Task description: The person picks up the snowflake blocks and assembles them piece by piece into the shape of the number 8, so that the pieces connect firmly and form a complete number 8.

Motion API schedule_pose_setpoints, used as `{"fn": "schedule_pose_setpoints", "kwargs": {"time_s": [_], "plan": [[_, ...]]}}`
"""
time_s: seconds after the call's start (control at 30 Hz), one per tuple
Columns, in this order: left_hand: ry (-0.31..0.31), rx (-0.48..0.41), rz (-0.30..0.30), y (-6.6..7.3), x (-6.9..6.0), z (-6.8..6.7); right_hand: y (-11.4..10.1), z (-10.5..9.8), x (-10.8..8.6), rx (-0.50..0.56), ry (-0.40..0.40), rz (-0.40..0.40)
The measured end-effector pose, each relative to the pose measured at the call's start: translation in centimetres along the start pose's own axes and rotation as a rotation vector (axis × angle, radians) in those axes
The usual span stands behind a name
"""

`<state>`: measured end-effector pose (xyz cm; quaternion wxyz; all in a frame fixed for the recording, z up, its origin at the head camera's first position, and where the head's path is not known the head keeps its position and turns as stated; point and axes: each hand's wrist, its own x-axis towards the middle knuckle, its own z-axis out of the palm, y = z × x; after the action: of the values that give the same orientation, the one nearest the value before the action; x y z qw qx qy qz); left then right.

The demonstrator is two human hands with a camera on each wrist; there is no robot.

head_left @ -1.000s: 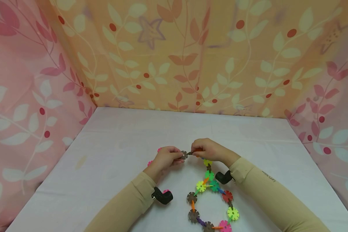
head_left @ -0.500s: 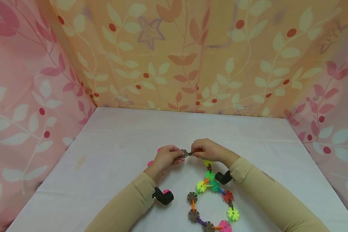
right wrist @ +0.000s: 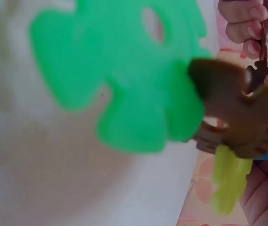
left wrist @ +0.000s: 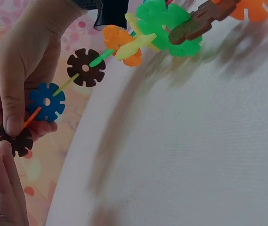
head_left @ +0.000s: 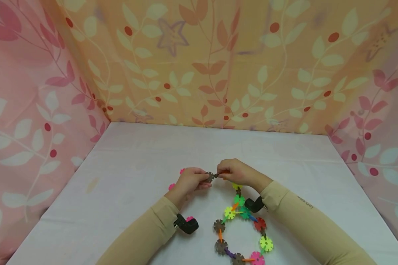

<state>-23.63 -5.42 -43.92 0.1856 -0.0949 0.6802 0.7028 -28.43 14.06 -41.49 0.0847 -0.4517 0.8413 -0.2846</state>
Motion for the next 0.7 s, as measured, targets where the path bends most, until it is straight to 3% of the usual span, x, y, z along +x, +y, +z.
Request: {"fn": "schedule_pose_setpoints", "kwargs": {"time_s": [0.33, 0.7], "plan": [[-0.018, 0.056, 0.008, 0.39, -0.05, 0.08, 0.38, 0.06, -0.35, 0.064, 0.016, -0.039], [-0.014, -0.001, -0.003, 0.27, -0.27, 0.27, 0.16, -0.29, -0.39, 0.083, 0.042, -0.083]]}}
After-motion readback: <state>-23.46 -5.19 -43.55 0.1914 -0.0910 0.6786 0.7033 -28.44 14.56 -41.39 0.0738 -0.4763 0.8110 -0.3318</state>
